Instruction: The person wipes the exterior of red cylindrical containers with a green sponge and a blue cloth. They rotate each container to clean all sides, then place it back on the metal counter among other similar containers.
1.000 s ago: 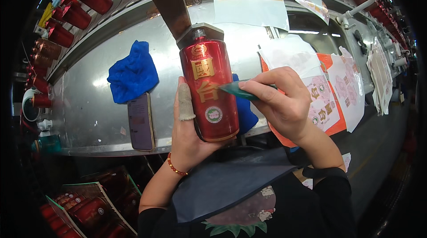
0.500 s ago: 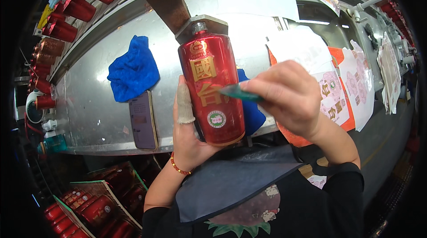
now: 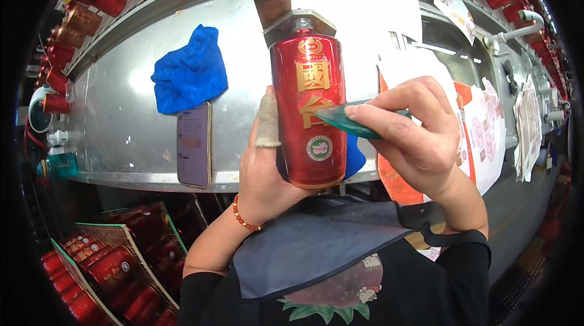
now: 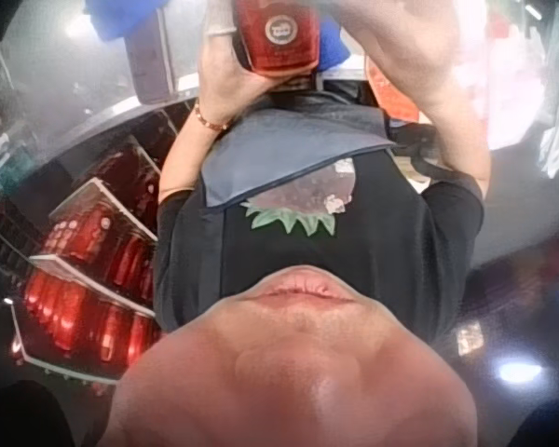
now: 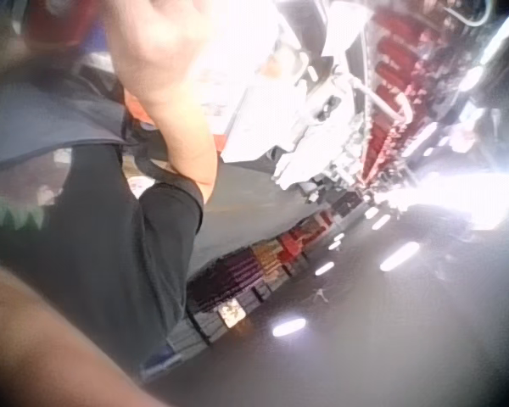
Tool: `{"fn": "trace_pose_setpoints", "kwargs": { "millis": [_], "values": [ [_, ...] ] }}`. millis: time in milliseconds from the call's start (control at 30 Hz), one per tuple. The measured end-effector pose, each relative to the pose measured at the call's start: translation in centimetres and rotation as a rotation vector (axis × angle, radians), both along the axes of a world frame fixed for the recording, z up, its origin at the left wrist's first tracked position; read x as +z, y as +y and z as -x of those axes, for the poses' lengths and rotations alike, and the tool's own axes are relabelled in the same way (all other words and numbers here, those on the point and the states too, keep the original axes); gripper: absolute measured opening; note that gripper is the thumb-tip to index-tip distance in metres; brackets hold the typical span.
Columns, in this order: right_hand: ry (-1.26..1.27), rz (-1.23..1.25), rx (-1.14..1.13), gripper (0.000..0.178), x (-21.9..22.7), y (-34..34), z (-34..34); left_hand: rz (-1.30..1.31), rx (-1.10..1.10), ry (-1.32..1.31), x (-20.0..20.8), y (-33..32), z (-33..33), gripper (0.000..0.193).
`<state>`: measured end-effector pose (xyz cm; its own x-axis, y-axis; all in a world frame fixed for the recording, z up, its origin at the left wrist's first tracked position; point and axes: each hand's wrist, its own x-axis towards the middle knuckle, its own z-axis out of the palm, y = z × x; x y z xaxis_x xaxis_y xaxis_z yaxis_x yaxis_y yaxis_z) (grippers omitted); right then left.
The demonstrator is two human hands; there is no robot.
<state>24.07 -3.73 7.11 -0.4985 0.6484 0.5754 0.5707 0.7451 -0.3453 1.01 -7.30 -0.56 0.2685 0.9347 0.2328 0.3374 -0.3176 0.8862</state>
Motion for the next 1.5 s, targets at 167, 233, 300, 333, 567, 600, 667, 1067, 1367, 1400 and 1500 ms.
{"fn": "trace_pose_setpoints", "kwargs": {
  "millis": [167, 233, 300, 333, 567, 600, 667, 1067, 1367, 1400, 1500],
  "values": [
    [-0.087, -0.121, 0.004, 0.038, 0.8, 1.9, 1.1, -0.148, 0.02, 0.062, 0.4, 0.4, 0.1, 0.126],
    [-0.109, -0.14, 0.02, 0.036, 0.8, 2.7, 1.4, -0.159, 0.018, 0.072, 0.4, 0.4, 0.2, 0.124],
    [-0.131, -0.084, 0.021, 0.043, 1.1, 3.0, 1.5, -0.136, 0.027, 0.061, 0.4, 0.2, 0.2, 0.122],
    [-0.142, -0.054, 0.02, 0.046, 1.2, 3.1, 1.5, -0.136, 0.025, 0.058, 0.3, 0.2, 0.2, 0.123],
    [-0.244, -0.093, 0.048, 0.03, 2.6, 4.6, 1.6, -0.109, -0.001, 0.086, -0.3, 0.1, 0.6, 0.125],
    [-0.215, -0.039, 0.072, 0.032, 2.6, 4.4, 1.9, -0.11, 0.001, 0.088, -0.3, 0.1, 0.6, 0.125],
    [-0.187, 0.018, 0.067, 0.03, 2.6, 4.9, 1.5, -0.122, -0.005, 0.094, -0.2, 0.1, 0.6, 0.126],
    [-0.181, 0.162, 0.032, 0.02, 4.0, 7.0, 1.7, -0.024, -0.121, 0.009, 0.6, 1.2, 4.8, 0.139],
    [-0.187, 0.038, 0.38, 0.027, 1.3, -2.2, 3.5, -0.239, 0.325, 0.984, -3.9, 13.0, 14.0, 0.07],
    [-0.248, -0.025, 0.28, 0.027, 2.0, -0.6, 3.0, -0.166, 0.319, 1.005, -3.9, 13.3, 14.1, 0.066],
    [-0.229, -0.153, 0.122, 0.028, 0.5, 0.5, 1.8, -0.243, 0.291, 1.018, -4.4, 14.5, 14.4, 0.042]
  ]
}}
